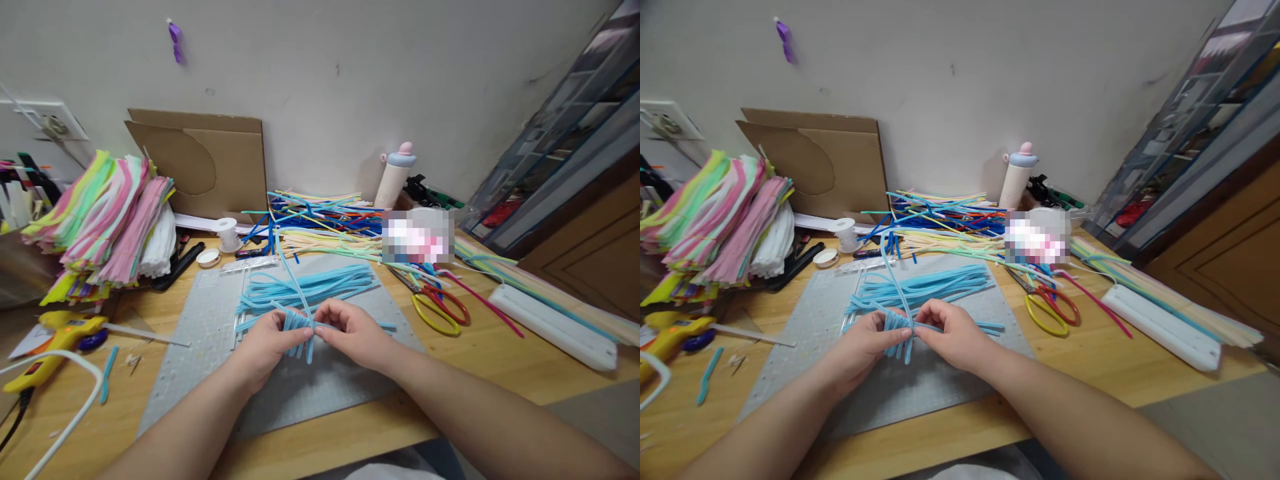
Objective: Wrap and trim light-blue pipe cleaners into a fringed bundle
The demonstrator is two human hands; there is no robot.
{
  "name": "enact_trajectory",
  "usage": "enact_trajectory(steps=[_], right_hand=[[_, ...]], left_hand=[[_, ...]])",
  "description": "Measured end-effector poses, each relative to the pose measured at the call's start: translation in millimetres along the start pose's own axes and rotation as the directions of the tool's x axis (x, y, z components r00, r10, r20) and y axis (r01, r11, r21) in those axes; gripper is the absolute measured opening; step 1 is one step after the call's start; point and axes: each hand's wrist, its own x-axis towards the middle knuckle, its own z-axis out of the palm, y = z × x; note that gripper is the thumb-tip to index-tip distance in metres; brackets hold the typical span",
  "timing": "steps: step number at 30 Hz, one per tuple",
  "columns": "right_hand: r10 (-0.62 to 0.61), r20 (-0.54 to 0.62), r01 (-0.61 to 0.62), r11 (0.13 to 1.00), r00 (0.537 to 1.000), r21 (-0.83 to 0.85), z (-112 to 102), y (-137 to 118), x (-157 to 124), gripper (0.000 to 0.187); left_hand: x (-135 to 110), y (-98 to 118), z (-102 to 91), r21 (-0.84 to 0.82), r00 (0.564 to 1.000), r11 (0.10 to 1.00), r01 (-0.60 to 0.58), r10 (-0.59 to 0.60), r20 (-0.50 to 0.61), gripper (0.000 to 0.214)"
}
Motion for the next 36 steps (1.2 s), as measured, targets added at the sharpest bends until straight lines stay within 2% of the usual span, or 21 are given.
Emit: enact_trajectory(steps=[2, 4, 7, 8, 9, 10, 11, 13, 15, 18, 21, 25, 28, 33, 36], right_hand=[[-0.071, -0.047, 0.063, 0.985, 0.996, -0.159, -1.2, -2.5, -2.0, 0.010], [-0.241, -0.146, 0.175, 0.917, 0.960, -0.360, -2.9, -6.9, -5.8, 0.018], [-0.544, -0.258, 0.355, 0.772, 0.799, -0.528, -4.6, -14.1, -14.1, 0.023], [-0.594, -0.260, 0.408, 0.750, 0.762, -0.520, -4.3, -15.7, -16.7, 0.019], [-0.603, -0.236, 0.443, 0.752, 0.762, -0.488, -3.4, -16.6, -18.9, 0.012], [-0.572, -0.193, 0.451, 0.777, 0.797, -0.439, -1.8, -16.6, -20.4, 0.006], [-0.501, -0.140, 0.419, 0.822, 0.854, -0.385, 0.4, -15.7, -20.9, 0.012], [-0.283, -0.058, 0.255, 0.924, 0.957, -0.286, 6.5, -11.2, -18.8, 0.026], [-0.079, -0.032, 0.073, 0.984, 0.996, -0.165, 14.0, -3.7, -13.7, 0.032], [0.103, 0.043, -0.105, 0.994, 0.994, 0.039, 23.9, 7.8, -5.5, 0.034], [0.185, 0.105, -0.201, 0.965, 0.977, 0.169, 28.9, 12.7, -0.9, 0.037], [0.270, 0.182, -0.310, 0.918, 0.946, 0.249, 29.5, 9.4, 0.9, 0.039], [0.271, 0.210, -0.320, 0.912, 0.940, 0.256, 29.6, 7.7, 1.7, 0.042], [0.242, 0.209, -0.285, 0.935, 0.948, 0.211, 28.9, 10.4, 3.6, 0.042], [0.264, 0.225, -0.312, 0.927, 0.938, 0.211, 26.2, 10.5, 4.5, 0.042]], left_hand=[[0.0, 1.2, 0.1, -0.077, 1.000, 0.997, -0.001, -0.001, -0.029, 0.022], [0.6, 2.6, -0.3, -0.167, 0.999, 0.986, 0.003, -0.011, -0.044, 0.023], [2.8, 4.5, -1.2, -0.299, 0.999, 0.954, -0.026, 0.017, -0.032, 0.024], [3.7, 4.9, -1.5, -0.336, 0.999, 0.941, -0.036, 0.027, -0.029, 0.024], [4.5, 5.2, -1.8, -0.368, 0.999, 0.929, -0.039, 0.030, -0.029, 0.023], [5.2, 5.3, -1.9, -0.396, 0.999, 0.918, -0.034, 0.024, -0.030, 0.021], [5.7, 5.3, -1.9, -0.419, 0.999, 0.908, -0.026, 0.013, -0.032, 0.018], [5.9, 5.0, -1.4, -0.458, 1.000, 0.889, -0.009, -0.004, -0.029, 0.013], [5.5, 4.4, -0.3, -0.483, 1.000, 0.875, -0.010, 0.001, -0.017, 0.009], [4.7, 2.9, 1.7, -0.473, 0.999, 0.881, -0.013, 0.030, 0.028, 0.006], [4.3, 1.0, 3.7, -0.452, 0.996, 0.892, -0.002, 0.044, 0.082, 0.010], [3.4, -1.2, 6.3, -0.468, 0.993, 0.884, -0.003, 0.059, 0.104, 0.010], [2.8, -3.1, 7.3, -0.479, 0.995, 0.878, 0.014, 0.036, 0.095, 0.011], [2.5, -3.7, 7.1, -0.450, 0.997, 0.893, 0.034, -0.059, -0.041, 0.014], [2.1, -1.5, 8.0, -0.444, 0.994, 0.895, 0.053, -0.090, -0.062, 0.016]])
